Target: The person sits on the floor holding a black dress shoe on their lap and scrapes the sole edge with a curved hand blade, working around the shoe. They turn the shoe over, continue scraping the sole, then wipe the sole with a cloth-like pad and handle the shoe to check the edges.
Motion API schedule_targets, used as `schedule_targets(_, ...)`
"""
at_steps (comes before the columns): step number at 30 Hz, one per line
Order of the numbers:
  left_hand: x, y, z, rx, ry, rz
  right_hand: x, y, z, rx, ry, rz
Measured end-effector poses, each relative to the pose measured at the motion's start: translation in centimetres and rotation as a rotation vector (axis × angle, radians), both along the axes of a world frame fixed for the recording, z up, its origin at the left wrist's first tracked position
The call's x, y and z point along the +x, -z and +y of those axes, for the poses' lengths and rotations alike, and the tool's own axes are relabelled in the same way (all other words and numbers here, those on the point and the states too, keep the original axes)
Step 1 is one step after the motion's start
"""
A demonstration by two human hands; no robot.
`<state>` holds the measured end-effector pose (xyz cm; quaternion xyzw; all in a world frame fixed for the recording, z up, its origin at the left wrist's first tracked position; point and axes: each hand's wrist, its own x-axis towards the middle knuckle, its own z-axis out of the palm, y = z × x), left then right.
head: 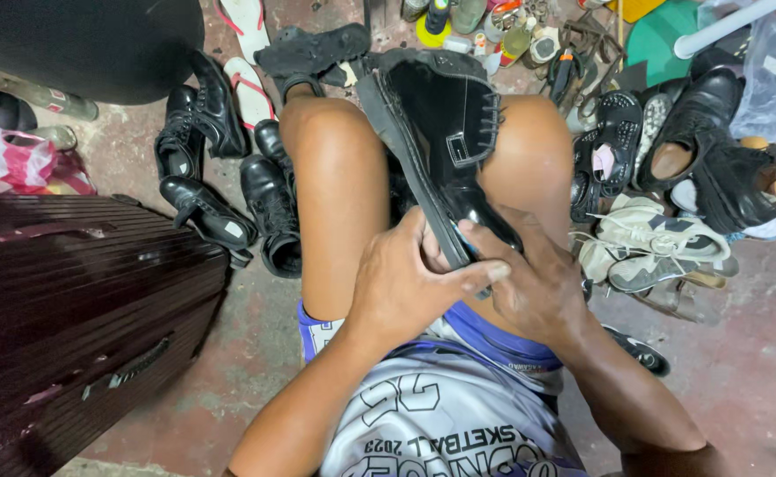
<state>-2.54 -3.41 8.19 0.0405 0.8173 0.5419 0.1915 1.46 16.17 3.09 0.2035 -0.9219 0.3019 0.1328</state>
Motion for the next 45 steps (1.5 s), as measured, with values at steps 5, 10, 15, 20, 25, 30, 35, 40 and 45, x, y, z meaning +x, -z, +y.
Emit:
schedule_targets(5,0.3,1.2,-1.0,0.117,0.105,0.007,-1.0,0.4,-0.3,-0.07,-0.014,0.051)
schedule_targets(10,-0.5,1.9,-2.4,0.052,0.099,0.092,-2.3,0.0,-1.9,-0.037,-0.045,0.079)
schedule_targets(15,0.9,1.2,-0.9,-0.282,-0.174,0.243,-3.4,-1.7,-3.8,0.029,-0.132,-0.055)
schedule_targets(20,1.0,2.4,-2.0,-0.31,-0.243,0.335,-3.9,-2.1,-5.0,-0.011,-0.124,-0.036)
schedule_targets(25,0.5,4.2,-3.1,-0.283,-0.265,0.332,-4.3,-1.2,-4.2,-0.013,-0.159,-0.069)
schedule_targets(30,-0.5,5.8,-5.2,-0.213,-0.256,0.424,-5.1,-1.1,-0.9,-0.023,-0.114,-0.176)
schedule_targets(35,-0.6,6.4,-6.1,-0.244,-0.185,0.356,-5.0,0.5,-1.1,-0.016,-0.132,-0.108)
schedule_targets(40,0.7,5.1,-3.5,-0.237,-0.239,0.381,-3.3,1.3,-2.1,0.05,-0.097,-0.108)
schedule_targets(45,0.4,3.7,-3.0,-0.123,-0.111,0.09,-3.2,0.1,-0.8,0.118,-0.125,-0.045)
